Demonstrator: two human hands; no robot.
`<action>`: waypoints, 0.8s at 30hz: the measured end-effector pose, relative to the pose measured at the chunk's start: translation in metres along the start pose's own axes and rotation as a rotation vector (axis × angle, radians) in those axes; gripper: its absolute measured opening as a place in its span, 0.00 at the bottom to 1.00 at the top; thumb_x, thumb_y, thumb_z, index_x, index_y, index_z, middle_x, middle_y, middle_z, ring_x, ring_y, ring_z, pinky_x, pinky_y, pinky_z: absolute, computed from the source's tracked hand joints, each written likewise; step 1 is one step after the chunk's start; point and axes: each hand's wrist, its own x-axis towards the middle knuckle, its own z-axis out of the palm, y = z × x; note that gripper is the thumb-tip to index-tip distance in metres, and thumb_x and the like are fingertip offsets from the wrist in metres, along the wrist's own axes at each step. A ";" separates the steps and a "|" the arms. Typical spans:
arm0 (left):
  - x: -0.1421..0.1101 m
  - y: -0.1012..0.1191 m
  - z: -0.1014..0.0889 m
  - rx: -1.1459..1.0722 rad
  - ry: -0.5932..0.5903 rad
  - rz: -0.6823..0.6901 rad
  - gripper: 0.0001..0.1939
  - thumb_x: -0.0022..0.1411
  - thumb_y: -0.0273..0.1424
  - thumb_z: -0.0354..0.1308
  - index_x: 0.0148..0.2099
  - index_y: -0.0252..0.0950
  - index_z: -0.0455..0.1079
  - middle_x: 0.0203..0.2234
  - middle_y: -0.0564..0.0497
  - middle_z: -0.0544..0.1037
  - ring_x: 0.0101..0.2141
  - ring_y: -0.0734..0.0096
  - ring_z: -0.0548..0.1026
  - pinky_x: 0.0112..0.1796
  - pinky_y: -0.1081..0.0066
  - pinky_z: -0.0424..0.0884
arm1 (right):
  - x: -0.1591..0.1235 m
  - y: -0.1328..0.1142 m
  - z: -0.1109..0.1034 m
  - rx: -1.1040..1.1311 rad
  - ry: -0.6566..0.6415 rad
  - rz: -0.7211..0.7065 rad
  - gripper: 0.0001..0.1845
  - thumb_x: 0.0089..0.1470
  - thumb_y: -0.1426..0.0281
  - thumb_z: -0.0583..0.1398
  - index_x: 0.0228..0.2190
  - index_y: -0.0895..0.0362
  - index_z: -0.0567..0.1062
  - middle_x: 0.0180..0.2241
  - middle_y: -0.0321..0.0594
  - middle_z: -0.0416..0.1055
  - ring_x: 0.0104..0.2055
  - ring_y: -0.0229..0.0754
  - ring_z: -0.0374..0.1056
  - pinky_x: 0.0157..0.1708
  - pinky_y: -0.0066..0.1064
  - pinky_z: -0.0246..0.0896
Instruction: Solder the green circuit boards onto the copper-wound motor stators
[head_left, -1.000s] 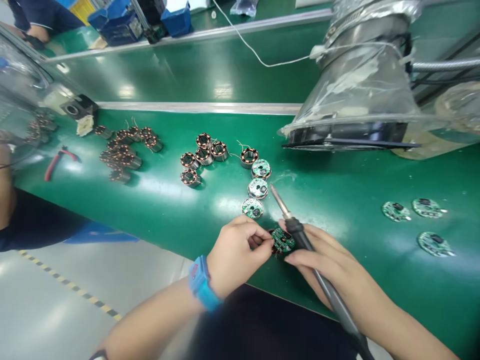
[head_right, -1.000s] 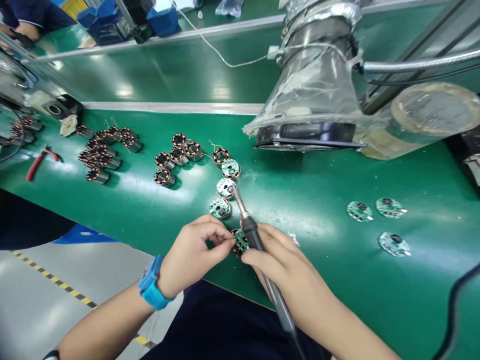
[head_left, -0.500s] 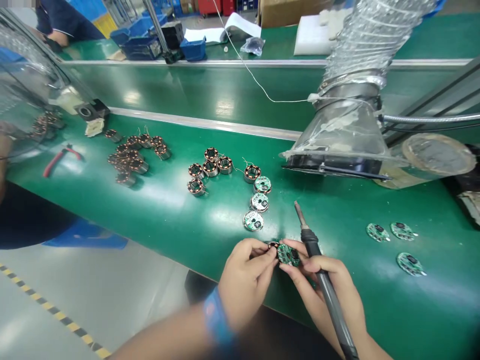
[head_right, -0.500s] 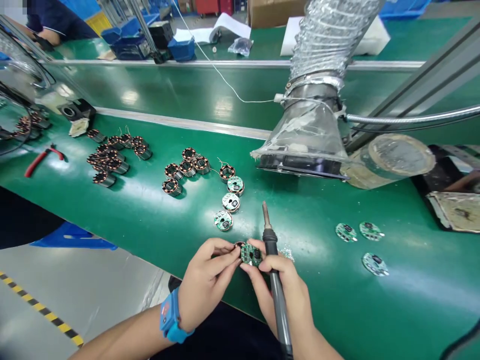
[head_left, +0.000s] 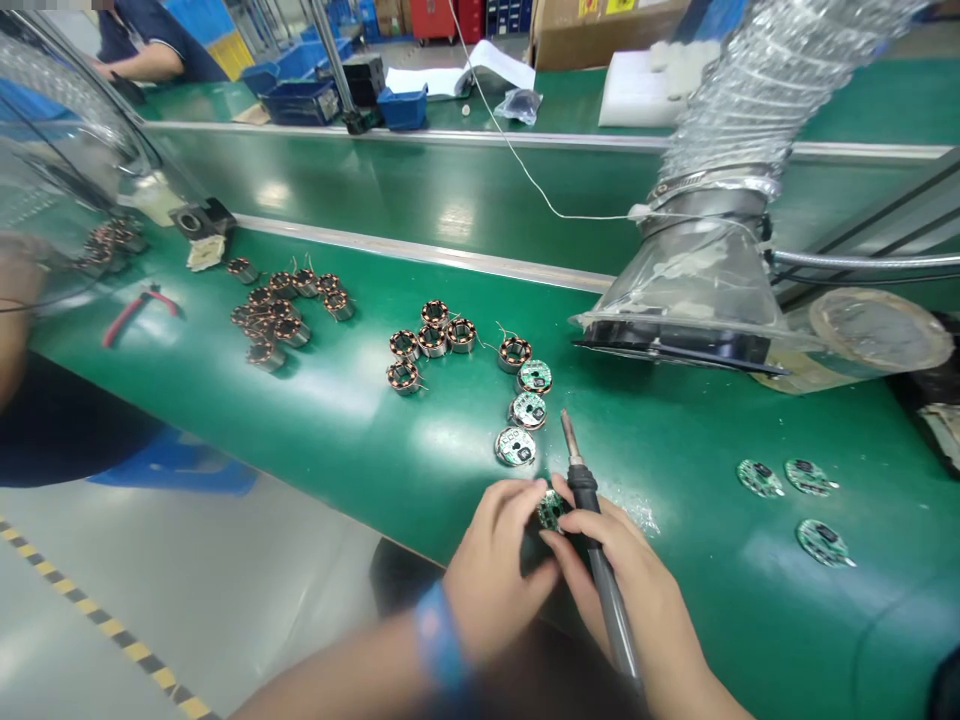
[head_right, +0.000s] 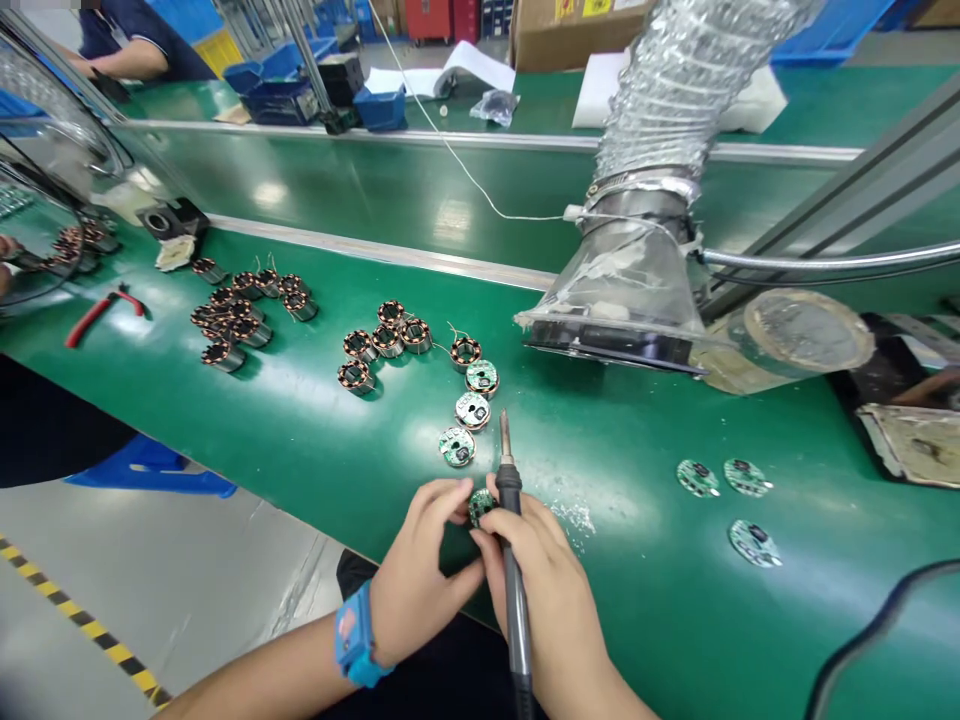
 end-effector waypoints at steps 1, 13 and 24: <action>0.001 0.000 0.003 0.124 0.043 0.042 0.30 0.53 0.21 0.57 0.58 0.40 0.56 0.49 0.41 0.67 0.47 0.58 0.70 0.45 0.57 0.72 | -0.002 0.000 0.000 0.019 0.021 0.009 0.05 0.54 0.71 0.56 0.36 0.53 0.66 0.41 0.43 0.72 0.41 0.42 0.72 0.37 0.32 0.71; 0.100 0.027 -0.033 0.841 -0.292 0.135 0.53 0.33 0.46 0.71 0.62 0.43 0.54 0.63 0.37 0.46 0.52 0.31 0.59 0.39 0.46 0.70 | -0.045 0.047 -0.028 0.145 0.421 0.138 0.14 0.44 0.78 0.62 0.35 0.56 0.68 0.49 0.49 0.68 0.44 0.47 0.71 0.43 0.40 0.67; 0.104 0.021 -0.047 0.917 -0.490 0.181 0.31 0.45 0.39 0.64 0.52 0.44 0.61 0.50 0.43 0.62 0.37 0.56 0.70 0.31 0.62 0.72 | -0.042 0.057 -0.047 0.156 0.545 0.138 0.12 0.43 0.75 0.63 0.34 0.54 0.71 0.47 0.44 0.71 0.42 0.47 0.72 0.43 0.39 0.66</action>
